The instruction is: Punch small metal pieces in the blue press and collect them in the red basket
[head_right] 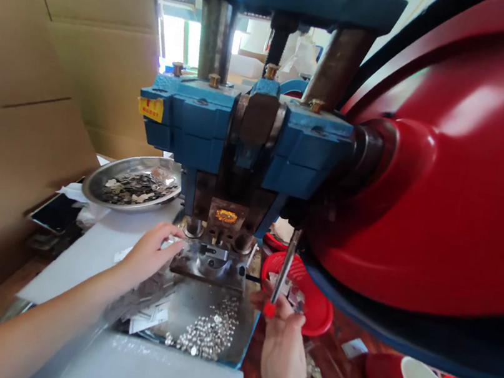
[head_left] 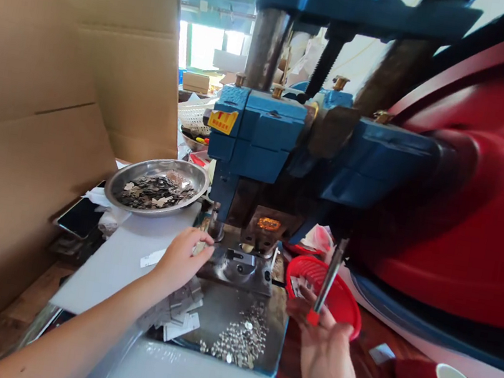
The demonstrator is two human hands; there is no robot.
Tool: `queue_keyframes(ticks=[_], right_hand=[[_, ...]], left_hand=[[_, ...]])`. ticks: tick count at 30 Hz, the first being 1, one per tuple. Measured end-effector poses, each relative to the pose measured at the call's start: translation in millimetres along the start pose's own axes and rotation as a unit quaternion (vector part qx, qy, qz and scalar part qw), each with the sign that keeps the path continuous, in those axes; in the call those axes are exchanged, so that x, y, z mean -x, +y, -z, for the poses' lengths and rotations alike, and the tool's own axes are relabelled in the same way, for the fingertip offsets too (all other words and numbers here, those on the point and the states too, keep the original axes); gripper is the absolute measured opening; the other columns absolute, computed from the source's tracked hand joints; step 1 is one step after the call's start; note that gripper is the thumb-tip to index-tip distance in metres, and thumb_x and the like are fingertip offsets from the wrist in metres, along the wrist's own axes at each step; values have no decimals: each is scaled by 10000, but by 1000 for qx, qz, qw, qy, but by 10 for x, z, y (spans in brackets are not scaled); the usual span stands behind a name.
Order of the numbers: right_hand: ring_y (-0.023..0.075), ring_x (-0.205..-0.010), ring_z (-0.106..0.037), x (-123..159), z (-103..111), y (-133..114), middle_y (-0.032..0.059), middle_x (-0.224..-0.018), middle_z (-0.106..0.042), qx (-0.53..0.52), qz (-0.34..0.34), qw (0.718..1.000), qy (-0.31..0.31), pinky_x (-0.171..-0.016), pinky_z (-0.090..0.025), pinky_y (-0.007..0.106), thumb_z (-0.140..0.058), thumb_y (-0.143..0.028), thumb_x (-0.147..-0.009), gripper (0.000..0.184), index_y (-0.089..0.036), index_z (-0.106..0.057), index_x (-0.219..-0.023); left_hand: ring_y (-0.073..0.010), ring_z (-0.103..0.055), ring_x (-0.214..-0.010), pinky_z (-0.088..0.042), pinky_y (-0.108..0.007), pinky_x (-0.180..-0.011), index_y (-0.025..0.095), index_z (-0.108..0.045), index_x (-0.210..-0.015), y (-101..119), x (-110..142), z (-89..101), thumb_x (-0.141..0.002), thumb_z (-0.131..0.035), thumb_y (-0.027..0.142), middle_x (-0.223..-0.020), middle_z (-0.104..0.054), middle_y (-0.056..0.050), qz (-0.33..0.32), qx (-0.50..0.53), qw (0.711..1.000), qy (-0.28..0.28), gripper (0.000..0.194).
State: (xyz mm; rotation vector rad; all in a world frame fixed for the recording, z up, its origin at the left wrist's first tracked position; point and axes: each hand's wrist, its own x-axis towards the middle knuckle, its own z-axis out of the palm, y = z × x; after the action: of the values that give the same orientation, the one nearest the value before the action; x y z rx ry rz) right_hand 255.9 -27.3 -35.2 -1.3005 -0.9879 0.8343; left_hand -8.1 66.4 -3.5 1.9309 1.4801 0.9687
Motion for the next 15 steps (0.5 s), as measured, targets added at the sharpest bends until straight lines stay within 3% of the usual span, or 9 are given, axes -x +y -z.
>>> queue_keyframes(ticks=[4,9,12,15], right_hand=[[242,-959,-607,73,-15,-12,89,-978,-683,55,26,998,27,-891,-454,378,-451,-609,-818,521,-197,-645,-1072],[203,-706,-610,-55,-123,85,43,-775,-666,-47,-23,999,14,-663,-499,347,-230,-706,-831,686,-214,-564,-1173],[200,-680,-607,-224,-275,76,48,-764,-666,65,-36,997,7,-632,-484,324,-413,-669,-788,584,-190,-624,-1046],[218,-798,-617,-437,-528,20,61,-850,-679,227,29,971,-67,-718,-465,331,-521,-569,-756,461,-197,-643,-997]], left_hand=[[-205,-558,-932,-445,-354,-845,235,-635,-861,-19,325,155,-833,-519,257,-932,-606,-24,-20,-34,996,-80,121],[-210,-550,-970,-438,-371,-879,270,-635,-950,-58,670,313,-843,-517,278,-1015,-597,-27,-50,-100,975,-189,159],[-244,-526,-1053,-409,-401,-934,320,-608,-1080,-128,760,370,-798,-583,316,-1154,-571,-33,-48,-139,966,-212,284],[-289,-452,-1176,-348,-432,-1000,330,-558,-1196,-191,686,351,-768,-616,375,-1303,-502,-45,-39,-184,966,-180,434]])
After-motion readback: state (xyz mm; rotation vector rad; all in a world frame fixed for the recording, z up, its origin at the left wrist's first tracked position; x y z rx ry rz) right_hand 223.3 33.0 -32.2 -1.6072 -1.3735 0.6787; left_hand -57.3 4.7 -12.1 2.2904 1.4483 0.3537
